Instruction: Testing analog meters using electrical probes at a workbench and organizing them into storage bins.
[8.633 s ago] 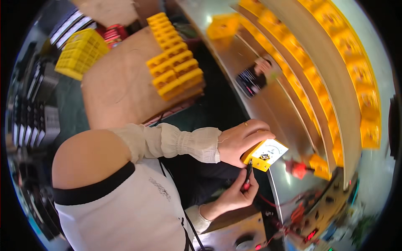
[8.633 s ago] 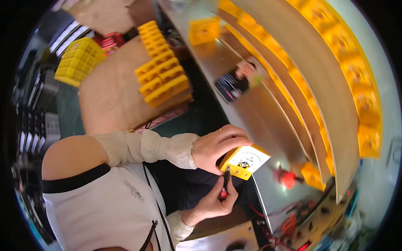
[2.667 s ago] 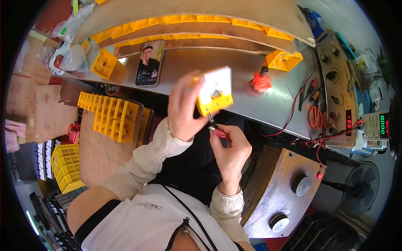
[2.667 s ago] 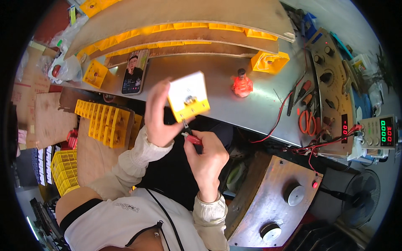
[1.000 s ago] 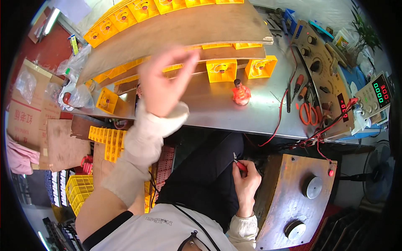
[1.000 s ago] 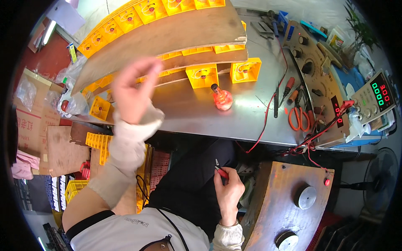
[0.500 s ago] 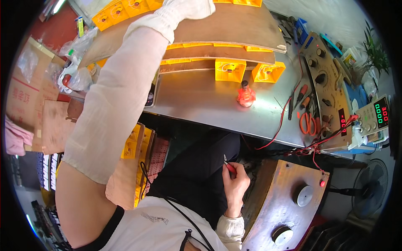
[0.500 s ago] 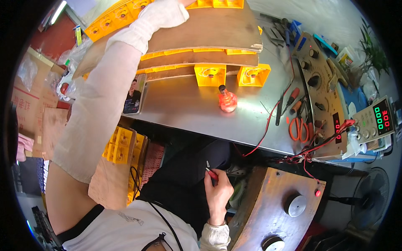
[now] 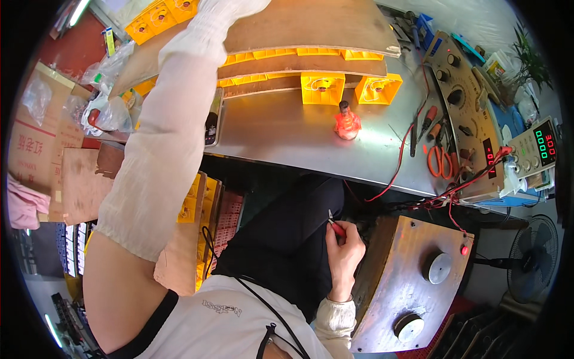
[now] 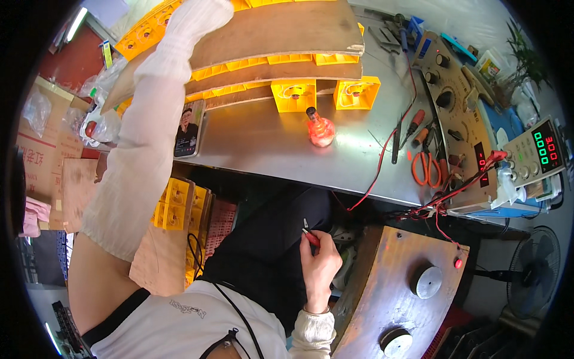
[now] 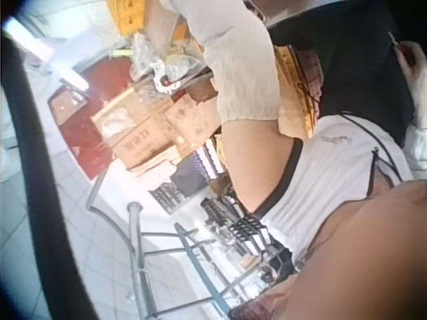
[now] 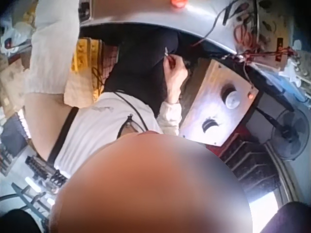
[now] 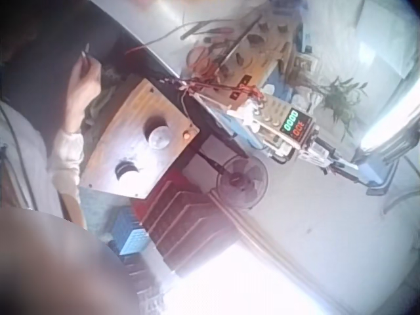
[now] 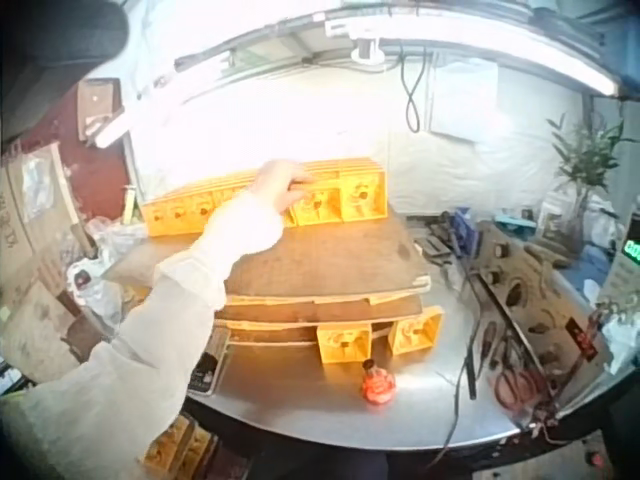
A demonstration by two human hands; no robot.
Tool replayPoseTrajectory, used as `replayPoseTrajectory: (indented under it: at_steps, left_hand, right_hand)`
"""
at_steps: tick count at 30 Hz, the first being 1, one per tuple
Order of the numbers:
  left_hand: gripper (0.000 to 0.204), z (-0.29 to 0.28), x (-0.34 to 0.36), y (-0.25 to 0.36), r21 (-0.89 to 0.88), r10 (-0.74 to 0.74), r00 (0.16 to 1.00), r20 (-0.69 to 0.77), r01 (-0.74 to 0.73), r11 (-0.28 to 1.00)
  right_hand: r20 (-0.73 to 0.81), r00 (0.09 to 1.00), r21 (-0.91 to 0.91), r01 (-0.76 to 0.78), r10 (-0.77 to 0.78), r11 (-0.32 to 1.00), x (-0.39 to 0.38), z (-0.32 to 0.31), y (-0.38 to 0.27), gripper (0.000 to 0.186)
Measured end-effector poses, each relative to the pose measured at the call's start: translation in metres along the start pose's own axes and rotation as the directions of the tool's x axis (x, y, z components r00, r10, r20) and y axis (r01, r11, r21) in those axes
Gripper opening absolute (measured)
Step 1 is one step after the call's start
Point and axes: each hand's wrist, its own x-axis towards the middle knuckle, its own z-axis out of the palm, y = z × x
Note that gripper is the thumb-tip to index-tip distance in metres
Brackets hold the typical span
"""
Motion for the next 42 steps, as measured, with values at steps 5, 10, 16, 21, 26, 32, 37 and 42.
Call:
replayPoseTrajectory:
  at_steps: [5,10,16,21,26,32,37,42]
  left_hand:
    - [0.043,-0.007,-0.049,0.069,0.303,-0.082,0.982,0.168,0.028,0.953]
    - [0.090,-0.019,-0.057,0.087,0.225,-0.076,0.978,0.195,0.031,0.974]
    - [0.087,-0.019,-0.092,0.113,0.282,-0.035,0.995,0.096,0.006,0.959]
    - [0.101,-0.028,-0.203,0.174,-0.091,-0.020,0.989,-0.145,0.007,0.996]
    - [0.105,0.026,-0.287,0.207,-0.461,-0.355,0.932,0.078,0.349,0.816]
    - [0.105,0.063,-0.327,0.207,-0.317,-0.421,0.900,0.109,0.433,0.844]
    - [0.103,0.065,-0.326,0.206,-0.315,-0.440,0.893,0.098,0.447,0.837]
    - [0.104,0.064,-0.327,0.204,-0.311,-0.376,0.921,0.098,0.387,0.868]
  right_hand:
    - [0.007,0.999,0.017,0.038,-0.038,0.999,-0.010,-0.002,0.005,0.014]
    - [0.092,0.995,-0.040,0.038,-0.034,0.998,-0.019,-0.001,0.009,0.014]
    - [0.012,0.998,0.027,0.066,-0.066,0.997,-0.010,0.015,-0.010,0.014]
    - [-0.029,0.997,0.044,0.066,-0.065,0.997,-0.001,0.018,-0.025,0.017]
    - [0.018,0.999,-0.006,0.040,-0.040,0.999,0.011,0.021,-0.042,0.018]
    - [0.039,0.985,0.006,0.166,-0.166,0.986,0.026,0.035,-0.071,0.016]
    - [0.128,0.970,0.049,0.202,-0.207,0.978,0.032,0.047,-0.085,0.015]
    - [0.112,0.972,-0.011,0.211,-0.208,0.978,0.031,0.063,-0.086,0.015]
